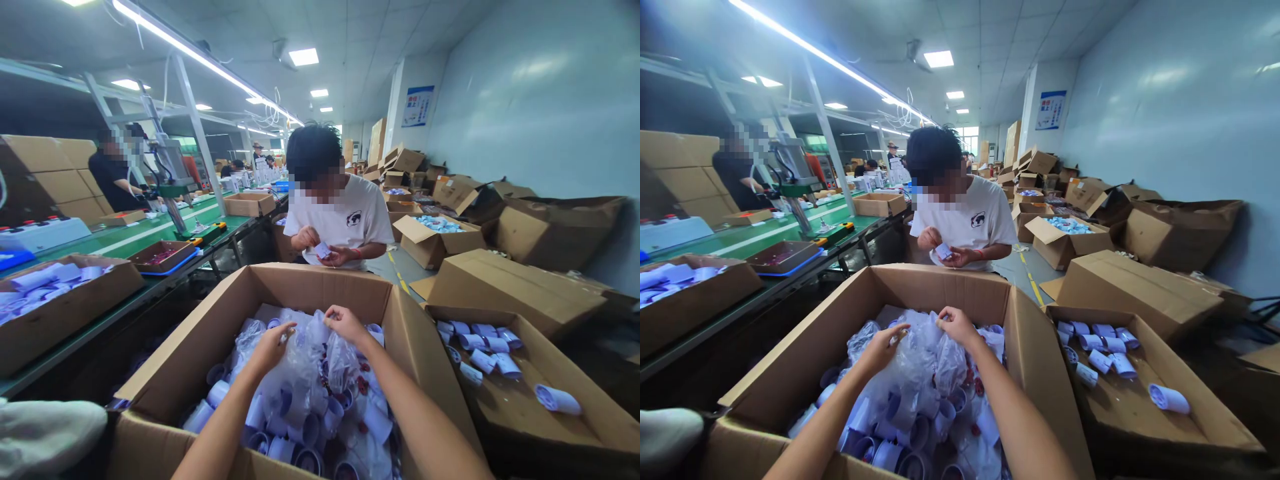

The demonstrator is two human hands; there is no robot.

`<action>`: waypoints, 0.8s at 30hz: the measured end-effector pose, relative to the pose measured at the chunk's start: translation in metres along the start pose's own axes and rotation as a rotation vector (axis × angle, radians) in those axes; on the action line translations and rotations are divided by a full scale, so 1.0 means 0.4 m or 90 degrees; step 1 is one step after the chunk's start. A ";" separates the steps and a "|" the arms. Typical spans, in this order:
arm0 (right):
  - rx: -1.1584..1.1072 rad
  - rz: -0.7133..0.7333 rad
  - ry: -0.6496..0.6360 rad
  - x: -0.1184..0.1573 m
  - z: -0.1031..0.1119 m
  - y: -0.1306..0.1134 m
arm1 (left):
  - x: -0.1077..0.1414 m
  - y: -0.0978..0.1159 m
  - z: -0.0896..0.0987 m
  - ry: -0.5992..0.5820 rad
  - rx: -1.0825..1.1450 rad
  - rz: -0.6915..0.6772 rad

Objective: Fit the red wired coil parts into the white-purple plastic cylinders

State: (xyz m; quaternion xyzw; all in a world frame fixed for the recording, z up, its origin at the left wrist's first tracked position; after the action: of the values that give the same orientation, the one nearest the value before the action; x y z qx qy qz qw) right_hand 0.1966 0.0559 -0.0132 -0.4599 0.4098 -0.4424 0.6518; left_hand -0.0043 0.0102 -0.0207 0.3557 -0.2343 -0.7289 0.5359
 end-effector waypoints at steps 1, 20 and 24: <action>-0.025 -0.003 0.015 -0.002 0.009 -0.001 | 0.001 -0.001 0.001 0.000 0.005 0.003; -0.180 -0.030 0.142 0.003 0.010 -0.016 | 0.011 0.008 -0.037 -0.034 0.089 0.068; -0.165 -0.022 0.166 0.004 0.059 -0.025 | 0.006 0.008 -0.023 -0.015 0.116 0.071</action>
State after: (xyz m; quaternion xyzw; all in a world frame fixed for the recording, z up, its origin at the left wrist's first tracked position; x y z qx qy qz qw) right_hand 0.2173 0.0583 0.0019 -0.4858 0.5364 -0.4530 0.5206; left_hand 0.0043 0.0072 -0.0248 0.3808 -0.3252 -0.6780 0.5381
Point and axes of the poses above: each hand's wrist, its own x-axis away from the middle knuckle, its own z-axis out of the back of the hand, y = z × x, the point moved 4 cm from there along -x, towards the middle knuckle, and after that the axes turned 8 degrees about x, right-handed, at the moved point
